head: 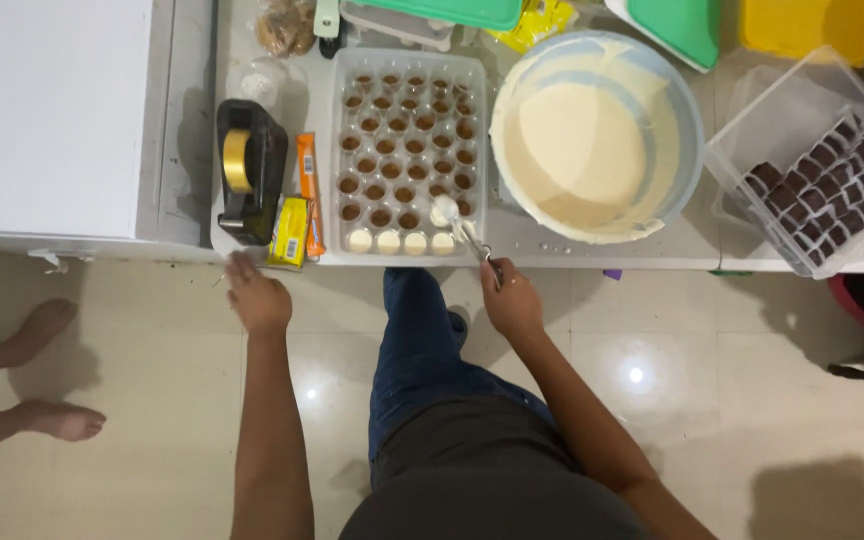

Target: Scooping filling from a bowl into chocolate shells.

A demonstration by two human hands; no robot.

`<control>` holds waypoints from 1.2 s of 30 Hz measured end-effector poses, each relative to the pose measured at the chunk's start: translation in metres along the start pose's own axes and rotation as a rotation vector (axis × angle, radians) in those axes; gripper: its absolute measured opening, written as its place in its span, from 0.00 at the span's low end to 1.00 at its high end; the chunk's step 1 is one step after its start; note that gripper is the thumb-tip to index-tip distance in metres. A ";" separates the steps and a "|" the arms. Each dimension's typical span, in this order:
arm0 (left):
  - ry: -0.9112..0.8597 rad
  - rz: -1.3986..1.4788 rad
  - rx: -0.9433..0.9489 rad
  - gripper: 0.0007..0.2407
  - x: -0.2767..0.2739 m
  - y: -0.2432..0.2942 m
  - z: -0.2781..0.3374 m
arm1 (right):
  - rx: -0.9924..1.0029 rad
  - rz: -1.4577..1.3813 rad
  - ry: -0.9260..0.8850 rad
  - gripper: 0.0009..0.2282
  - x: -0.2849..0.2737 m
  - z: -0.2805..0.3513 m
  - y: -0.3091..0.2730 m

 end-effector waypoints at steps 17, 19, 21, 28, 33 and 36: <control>-0.374 0.024 0.027 0.40 0.004 -0.020 -0.019 | 0.012 -0.021 -0.022 0.21 -0.005 0.005 -0.003; -0.354 0.027 0.067 0.39 0.016 -0.025 -0.032 | -0.016 -0.051 0.009 0.21 -0.005 -0.001 -0.002; -0.390 -0.027 0.066 0.38 0.012 -0.025 -0.032 | 0.003 -0.054 -0.045 0.22 -0.004 -0.002 -0.001; -0.555 0.006 0.048 0.44 -0.023 -0.009 -0.032 | -0.011 -0.105 -0.055 0.23 0.011 -0.011 0.013; -0.510 0.040 -0.023 0.37 0.014 -0.026 -0.047 | 0.051 -0.126 -0.058 0.24 0.002 -0.007 0.005; -0.625 0.024 -0.146 0.39 -0.051 0.018 -0.019 | 0.084 -0.115 -0.090 0.24 -0.001 -0.006 0.002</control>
Point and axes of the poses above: each hand's wrist, its own z-axis away from the middle knuckle, its own x-axis out of the palm, y = z × x, the point moved 5 cm from there along -z, towards the middle knuckle, and after that the axes turned 2 degrees about y, right-handed, at the moved point
